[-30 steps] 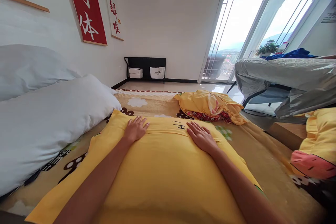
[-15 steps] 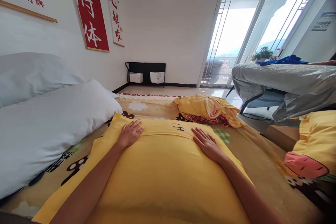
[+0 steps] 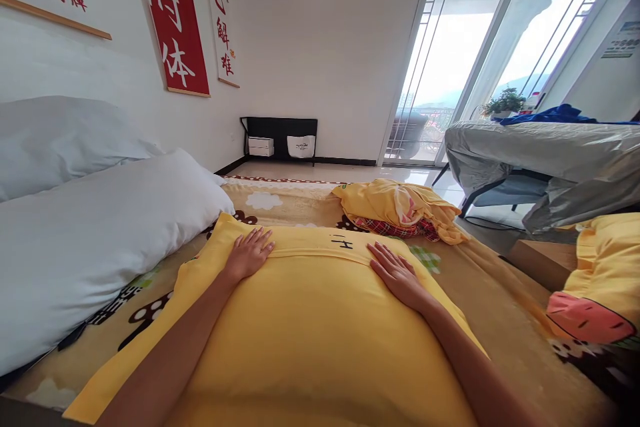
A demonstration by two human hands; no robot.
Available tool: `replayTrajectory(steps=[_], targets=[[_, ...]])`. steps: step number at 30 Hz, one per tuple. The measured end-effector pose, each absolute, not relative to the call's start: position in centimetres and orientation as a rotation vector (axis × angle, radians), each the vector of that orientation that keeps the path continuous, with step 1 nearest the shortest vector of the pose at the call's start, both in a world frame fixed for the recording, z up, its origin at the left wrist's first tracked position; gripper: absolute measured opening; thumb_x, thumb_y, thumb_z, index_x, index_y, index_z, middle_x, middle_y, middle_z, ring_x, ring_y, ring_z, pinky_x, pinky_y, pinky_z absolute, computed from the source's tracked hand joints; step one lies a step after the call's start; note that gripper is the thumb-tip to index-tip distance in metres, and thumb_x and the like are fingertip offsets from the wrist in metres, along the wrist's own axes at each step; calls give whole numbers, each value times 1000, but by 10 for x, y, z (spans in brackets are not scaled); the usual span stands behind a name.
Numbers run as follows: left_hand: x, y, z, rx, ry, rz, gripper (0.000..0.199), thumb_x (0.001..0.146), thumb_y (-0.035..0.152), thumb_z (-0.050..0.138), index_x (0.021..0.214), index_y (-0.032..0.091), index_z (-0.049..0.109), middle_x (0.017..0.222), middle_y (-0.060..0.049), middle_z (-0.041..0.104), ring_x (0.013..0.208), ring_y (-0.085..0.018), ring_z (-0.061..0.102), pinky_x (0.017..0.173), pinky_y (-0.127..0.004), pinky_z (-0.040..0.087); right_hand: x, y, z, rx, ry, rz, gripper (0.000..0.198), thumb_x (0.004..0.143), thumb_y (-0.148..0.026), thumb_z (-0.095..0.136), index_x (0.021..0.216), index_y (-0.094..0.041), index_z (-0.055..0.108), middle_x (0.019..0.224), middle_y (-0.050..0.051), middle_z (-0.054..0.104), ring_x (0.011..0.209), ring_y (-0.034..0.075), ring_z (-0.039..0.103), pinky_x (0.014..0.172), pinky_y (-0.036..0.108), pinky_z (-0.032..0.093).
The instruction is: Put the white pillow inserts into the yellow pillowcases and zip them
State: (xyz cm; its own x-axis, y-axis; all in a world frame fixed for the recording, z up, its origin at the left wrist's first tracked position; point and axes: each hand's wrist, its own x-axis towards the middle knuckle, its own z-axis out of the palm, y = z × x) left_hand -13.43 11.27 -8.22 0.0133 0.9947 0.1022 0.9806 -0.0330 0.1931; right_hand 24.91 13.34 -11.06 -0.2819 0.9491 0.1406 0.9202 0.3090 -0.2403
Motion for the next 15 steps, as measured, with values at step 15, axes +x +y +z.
replayTrajectory(steps=[15], targets=[[-133, 112, -81, 2180, 2149, 304, 55, 97, 45, 21, 148, 26, 29, 157, -1, 23, 145, -19, 17, 117, -47, 13, 249, 132, -109, -1703, -2325, 188, 58, 97, -50, 16, 150, -28, 23, 157, 0, 19, 145, 16, 12, 118, 44, 15]])
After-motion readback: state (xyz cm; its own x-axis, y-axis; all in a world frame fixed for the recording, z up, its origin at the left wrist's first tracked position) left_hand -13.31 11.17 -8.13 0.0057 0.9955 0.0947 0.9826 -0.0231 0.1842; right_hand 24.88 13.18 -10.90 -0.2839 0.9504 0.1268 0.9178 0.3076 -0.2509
